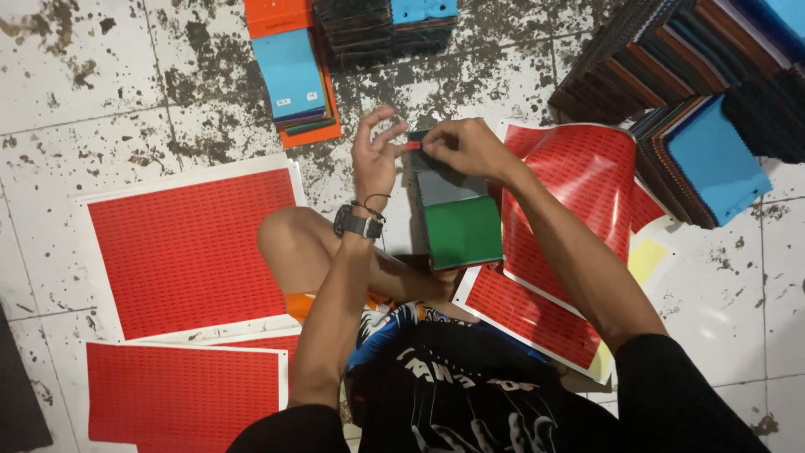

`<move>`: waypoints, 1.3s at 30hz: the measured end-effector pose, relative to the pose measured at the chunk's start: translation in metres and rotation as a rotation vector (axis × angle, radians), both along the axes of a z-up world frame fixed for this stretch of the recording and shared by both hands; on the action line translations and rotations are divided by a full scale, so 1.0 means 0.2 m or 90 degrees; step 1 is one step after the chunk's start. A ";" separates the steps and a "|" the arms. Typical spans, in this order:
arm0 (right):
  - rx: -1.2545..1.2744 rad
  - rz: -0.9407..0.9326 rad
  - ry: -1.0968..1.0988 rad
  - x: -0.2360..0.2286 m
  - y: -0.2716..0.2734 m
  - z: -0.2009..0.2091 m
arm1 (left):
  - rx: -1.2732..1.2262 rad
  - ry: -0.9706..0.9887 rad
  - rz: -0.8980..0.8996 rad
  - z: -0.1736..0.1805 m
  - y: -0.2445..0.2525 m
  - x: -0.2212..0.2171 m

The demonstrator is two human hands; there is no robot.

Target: The person sits on the floor and assembles a small notebook by placing colored sheets into a blue cover. They peel small red stickers from a red sheet and affix them to the spine of the notebook, then stack the finished notebook with others.

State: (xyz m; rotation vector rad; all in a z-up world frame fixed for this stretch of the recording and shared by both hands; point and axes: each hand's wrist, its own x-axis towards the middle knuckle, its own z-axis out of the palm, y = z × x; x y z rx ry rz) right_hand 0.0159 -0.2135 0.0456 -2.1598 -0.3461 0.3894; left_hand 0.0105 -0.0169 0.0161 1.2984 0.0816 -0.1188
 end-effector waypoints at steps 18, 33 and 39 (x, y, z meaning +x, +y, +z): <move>-0.074 0.010 0.055 0.12 -0.03 -0.19 | 0.544 -0.262 -0.080 -0.15 0.09 -0.03; -0.449 -0.082 -0.056 0.11 0.07 -0.25 | 1.069 -0.479 -0.044 -0.05 0.01 -0.12; -0.337 0.063 -0.315 0.17 -0.09 -0.39 | 0.966 -0.376 -0.092 -0.06 -0.01 -0.13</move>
